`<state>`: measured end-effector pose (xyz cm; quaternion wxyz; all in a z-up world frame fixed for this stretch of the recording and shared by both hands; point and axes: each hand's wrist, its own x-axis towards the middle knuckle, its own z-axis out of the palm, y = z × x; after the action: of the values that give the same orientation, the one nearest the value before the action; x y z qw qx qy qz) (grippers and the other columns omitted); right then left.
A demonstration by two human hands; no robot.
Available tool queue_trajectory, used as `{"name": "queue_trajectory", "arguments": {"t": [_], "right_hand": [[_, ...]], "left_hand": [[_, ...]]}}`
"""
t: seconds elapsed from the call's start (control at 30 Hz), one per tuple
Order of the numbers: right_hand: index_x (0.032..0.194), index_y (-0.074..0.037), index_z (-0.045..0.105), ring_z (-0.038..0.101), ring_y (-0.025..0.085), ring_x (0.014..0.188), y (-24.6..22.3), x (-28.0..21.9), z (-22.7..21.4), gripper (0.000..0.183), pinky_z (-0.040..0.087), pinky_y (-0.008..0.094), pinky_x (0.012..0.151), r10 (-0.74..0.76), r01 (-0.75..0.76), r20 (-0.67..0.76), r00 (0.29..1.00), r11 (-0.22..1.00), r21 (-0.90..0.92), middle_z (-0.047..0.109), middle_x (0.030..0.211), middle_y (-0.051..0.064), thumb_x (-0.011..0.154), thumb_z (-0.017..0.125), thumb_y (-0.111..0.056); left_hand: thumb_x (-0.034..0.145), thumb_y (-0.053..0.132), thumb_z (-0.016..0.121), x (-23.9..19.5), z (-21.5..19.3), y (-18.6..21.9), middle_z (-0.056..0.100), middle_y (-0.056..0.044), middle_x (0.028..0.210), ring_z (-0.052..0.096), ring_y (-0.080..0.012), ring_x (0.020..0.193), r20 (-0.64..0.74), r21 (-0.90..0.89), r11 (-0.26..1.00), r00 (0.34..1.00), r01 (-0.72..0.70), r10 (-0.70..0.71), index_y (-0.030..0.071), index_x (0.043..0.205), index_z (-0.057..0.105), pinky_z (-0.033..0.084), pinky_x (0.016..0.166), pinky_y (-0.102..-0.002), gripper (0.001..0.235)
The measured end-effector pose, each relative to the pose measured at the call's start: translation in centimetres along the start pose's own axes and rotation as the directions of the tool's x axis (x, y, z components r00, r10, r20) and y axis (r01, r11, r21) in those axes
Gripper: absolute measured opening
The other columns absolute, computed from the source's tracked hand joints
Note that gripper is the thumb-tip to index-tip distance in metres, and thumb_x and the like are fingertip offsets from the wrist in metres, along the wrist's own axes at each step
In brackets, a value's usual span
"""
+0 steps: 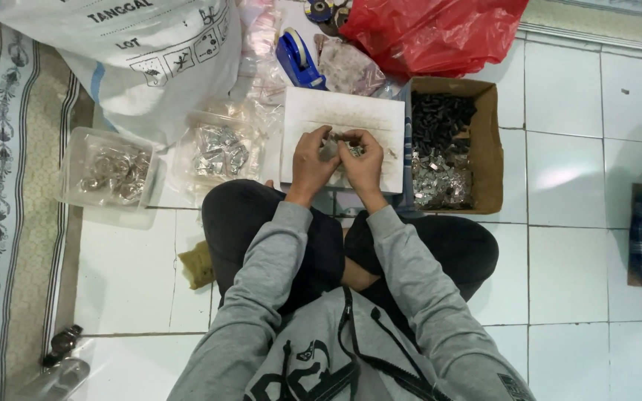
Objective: Sorting and packaging small metal components from a bulk box into individual plastic bags while sitting on the floor.
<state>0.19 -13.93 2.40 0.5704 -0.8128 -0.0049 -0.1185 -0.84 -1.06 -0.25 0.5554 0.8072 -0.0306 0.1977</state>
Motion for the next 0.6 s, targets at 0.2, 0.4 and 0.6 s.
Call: {"name": "queue_trajectory", "arguments": {"t": [0.2,0.4,0.6], "right_hand": [[0.101,-0.014,0.076,0.067,0.013,0.085,-0.3,0.5,-2.0,0.018,0.048,0.026,0.072,-0.038,0.035,-0.052,0.998,0.998,-0.058,0.077,0.092,0.003,0.084,0.076,-0.009],[0.143,0.001,0.055,0.051,0.048,0.13,2.8,0.3,-4.4,0.082,0.044,0.056,0.11,0.256,-0.122,0.082,0.963,0.688,-0.716,0.053,0.138,0.029,0.076,0.088,-0.033],[0.154,0.014,0.028,0.024,0.067,0.143,0.4,-2.5,-0.2,0.082,0.021,0.074,0.117,0.194,0.043,0.254,0.948,0.711,-0.702,0.027,0.151,0.048,0.09,0.071,-0.015]], "left_hand": [[0.075,0.013,0.089,0.0,0.0,-0.4,0.072,-0.01,0.101,0.064,-0.0255,0.089,0.0,-0.007,1.0,1.0,-0.017,0.017,0.007,0.126,0.066,0.056,0.085,-0.04,0.057],[0.081,0.025,0.089,0.9,-0.6,-0.1,0.073,-0.009,0.106,0.064,-0.0238,0.09,-0.1,-0.052,0.998,0.995,0.021,-0.027,0.006,0.129,0.064,0.055,0.082,-0.038,0.057],[0.083,0.021,0.089,0.4,-0.7,0.0,0.074,-0.01,0.105,0.063,-0.0225,0.09,-0.155,-0.059,0.998,0.987,0.034,-0.043,0.006,0.13,0.063,0.053,0.08,-0.035,0.056]]}}
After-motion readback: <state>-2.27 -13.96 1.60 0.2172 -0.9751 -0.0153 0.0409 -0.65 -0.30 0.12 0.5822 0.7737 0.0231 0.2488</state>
